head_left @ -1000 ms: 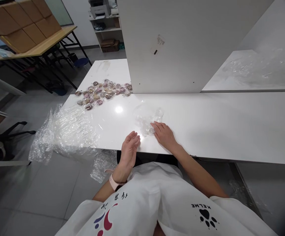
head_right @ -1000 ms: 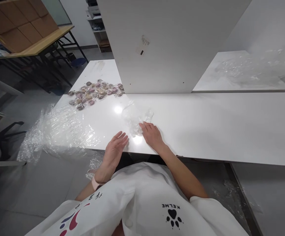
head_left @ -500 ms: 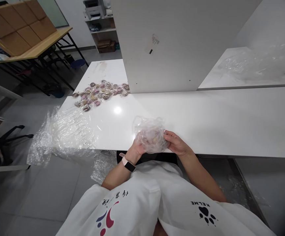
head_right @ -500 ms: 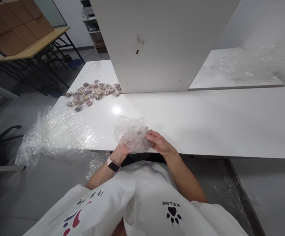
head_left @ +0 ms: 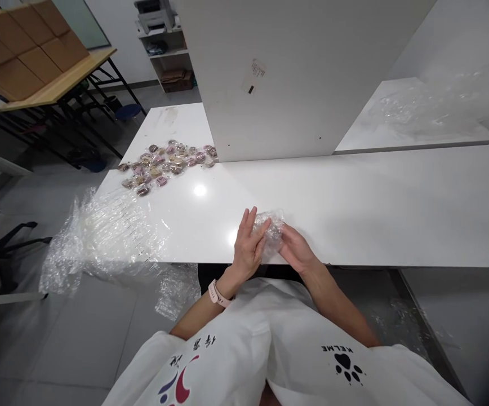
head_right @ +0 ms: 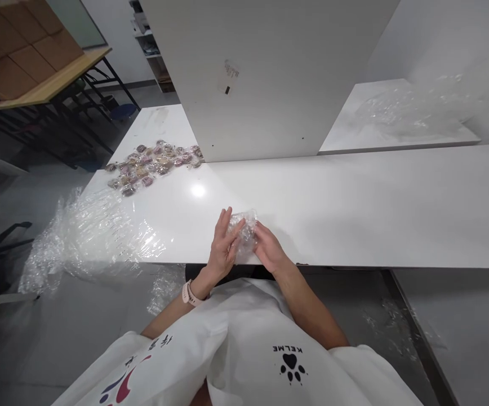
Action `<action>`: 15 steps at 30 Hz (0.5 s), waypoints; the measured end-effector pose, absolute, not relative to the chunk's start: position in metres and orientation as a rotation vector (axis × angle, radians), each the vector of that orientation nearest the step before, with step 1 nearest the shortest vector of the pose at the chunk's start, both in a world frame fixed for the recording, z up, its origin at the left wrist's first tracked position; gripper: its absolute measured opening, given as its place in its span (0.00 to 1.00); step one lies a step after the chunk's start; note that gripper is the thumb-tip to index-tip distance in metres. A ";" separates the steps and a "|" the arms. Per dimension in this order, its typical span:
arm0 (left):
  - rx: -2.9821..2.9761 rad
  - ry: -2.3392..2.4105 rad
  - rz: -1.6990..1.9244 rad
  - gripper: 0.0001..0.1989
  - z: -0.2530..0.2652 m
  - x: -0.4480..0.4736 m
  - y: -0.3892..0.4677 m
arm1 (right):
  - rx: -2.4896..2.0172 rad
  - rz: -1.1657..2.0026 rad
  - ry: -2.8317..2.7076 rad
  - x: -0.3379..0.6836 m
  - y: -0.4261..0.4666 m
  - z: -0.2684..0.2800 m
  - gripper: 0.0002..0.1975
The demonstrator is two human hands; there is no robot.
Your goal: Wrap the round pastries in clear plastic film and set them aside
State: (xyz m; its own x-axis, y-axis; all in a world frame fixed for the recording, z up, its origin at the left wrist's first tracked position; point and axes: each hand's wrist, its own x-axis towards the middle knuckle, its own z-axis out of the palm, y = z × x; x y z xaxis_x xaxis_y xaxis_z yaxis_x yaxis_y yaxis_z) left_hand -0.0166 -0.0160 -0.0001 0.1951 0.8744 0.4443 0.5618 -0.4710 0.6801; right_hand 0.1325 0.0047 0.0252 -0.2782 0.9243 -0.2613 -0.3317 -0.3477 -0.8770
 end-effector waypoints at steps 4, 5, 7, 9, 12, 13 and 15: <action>2.192 1.246 1.153 0.25 -0.004 -0.014 -0.011 | -0.900 1.802 -0.940 0.139 -0.011 0.022 0.25; 2.187 1.200 1.130 0.26 -0.003 -0.011 -0.013 | -0.926 1.761 -0.969 0.142 -0.014 0.018 0.27; 2.138 1.153 1.040 0.26 -0.003 -0.009 -0.020 | -1.029 1.652 -1.045 0.156 -0.014 0.007 0.29; 2.070 1.217 0.963 0.28 -0.007 -0.011 -0.027 | -1.246 1.398 -1.140 0.184 -0.001 -0.002 0.30; 2.074 1.529 1.038 0.27 -0.021 -0.026 -0.033 | -1.695 0.598 -1.230 0.250 0.046 -0.004 0.32; 2.105 1.648 1.080 0.26 -0.028 -0.032 -0.033 | -1.789 0.315 -1.238 0.275 0.069 -0.002 0.32; 2.178 1.829 1.100 0.23 -0.039 -0.041 -0.030 | -1.828 -0.074 -1.237 0.319 0.122 0.002 0.30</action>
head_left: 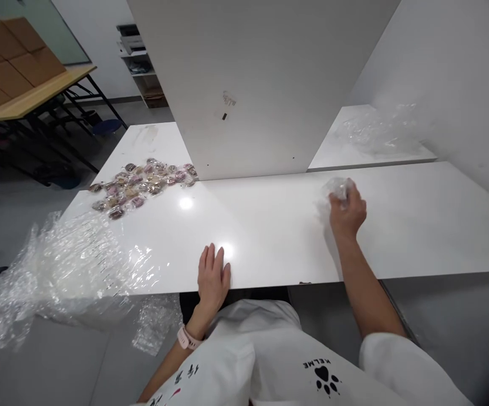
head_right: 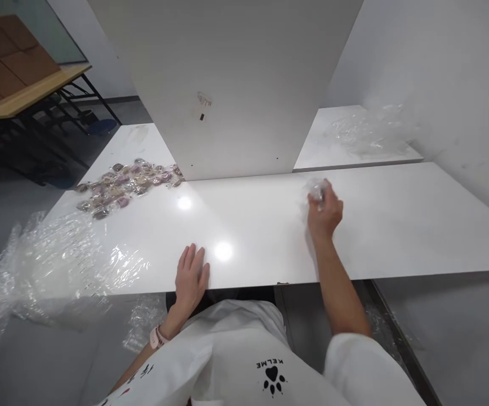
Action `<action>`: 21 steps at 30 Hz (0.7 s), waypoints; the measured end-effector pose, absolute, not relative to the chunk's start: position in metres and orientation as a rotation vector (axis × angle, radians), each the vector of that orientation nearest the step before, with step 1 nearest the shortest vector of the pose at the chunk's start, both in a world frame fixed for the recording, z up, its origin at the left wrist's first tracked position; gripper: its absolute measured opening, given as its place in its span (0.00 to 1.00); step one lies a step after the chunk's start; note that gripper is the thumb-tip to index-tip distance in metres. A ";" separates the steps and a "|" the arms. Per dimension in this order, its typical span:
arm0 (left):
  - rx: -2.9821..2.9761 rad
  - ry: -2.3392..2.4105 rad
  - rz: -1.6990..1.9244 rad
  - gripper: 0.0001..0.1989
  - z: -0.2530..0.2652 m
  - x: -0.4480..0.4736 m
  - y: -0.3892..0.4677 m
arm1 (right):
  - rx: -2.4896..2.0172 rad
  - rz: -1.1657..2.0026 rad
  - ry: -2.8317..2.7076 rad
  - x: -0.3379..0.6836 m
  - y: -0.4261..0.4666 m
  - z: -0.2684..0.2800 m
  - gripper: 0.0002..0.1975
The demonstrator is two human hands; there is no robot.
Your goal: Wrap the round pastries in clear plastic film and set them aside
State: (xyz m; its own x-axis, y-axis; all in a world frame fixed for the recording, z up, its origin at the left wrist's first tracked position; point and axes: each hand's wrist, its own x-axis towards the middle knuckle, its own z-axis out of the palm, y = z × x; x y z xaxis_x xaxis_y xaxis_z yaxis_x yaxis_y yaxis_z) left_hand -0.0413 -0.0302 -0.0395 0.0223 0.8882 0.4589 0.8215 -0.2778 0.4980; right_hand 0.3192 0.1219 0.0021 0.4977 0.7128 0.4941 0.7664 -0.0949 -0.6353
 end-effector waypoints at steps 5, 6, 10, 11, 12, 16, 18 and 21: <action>2.274 1.936 1.022 0.23 -0.049 -0.042 -0.026 | -1.880 -0.394 -1.171 0.363 0.253 -0.002 0.26; 2.268 1.945 1.020 0.24 -0.049 -0.041 -0.026 | -1.908 -0.361 -1.206 0.362 0.273 -0.007 0.27; 2.274 1.981 0.995 0.28 -0.048 -0.040 -0.027 | -1.960 -0.039 -1.577 0.348 0.317 -0.034 0.28; 2.286 1.991 0.988 0.28 -0.047 -0.040 -0.027 | -1.945 0.018 -1.654 0.347 0.320 -0.041 0.28; 2.294 2.001 0.982 0.29 -0.047 -0.040 -0.026 | -1.925 0.048 -1.702 0.350 0.321 -0.047 0.28; 2.315 2.010 0.970 0.30 -0.043 -0.038 -0.024 | -1.978 0.017 -1.595 0.389 0.316 -0.058 0.31; 2.344 2.017 0.954 0.30 -0.041 -0.037 -0.024 | -2.102 -0.068 -1.307 0.422 0.317 -0.057 0.30; 2.394 2.041 0.907 0.30 -0.041 -0.037 -0.024 | -2.119 -0.243 -1.115 0.467 0.328 -0.047 0.30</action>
State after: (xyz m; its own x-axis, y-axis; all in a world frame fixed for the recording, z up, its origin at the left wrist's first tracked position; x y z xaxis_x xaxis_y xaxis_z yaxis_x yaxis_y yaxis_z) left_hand -0.0373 -0.0238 -0.0406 0.0734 0.8710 0.4857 0.9442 -0.2176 0.2474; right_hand 0.4674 0.3279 -0.0469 0.6082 0.6431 0.4654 0.7784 -0.3681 -0.5085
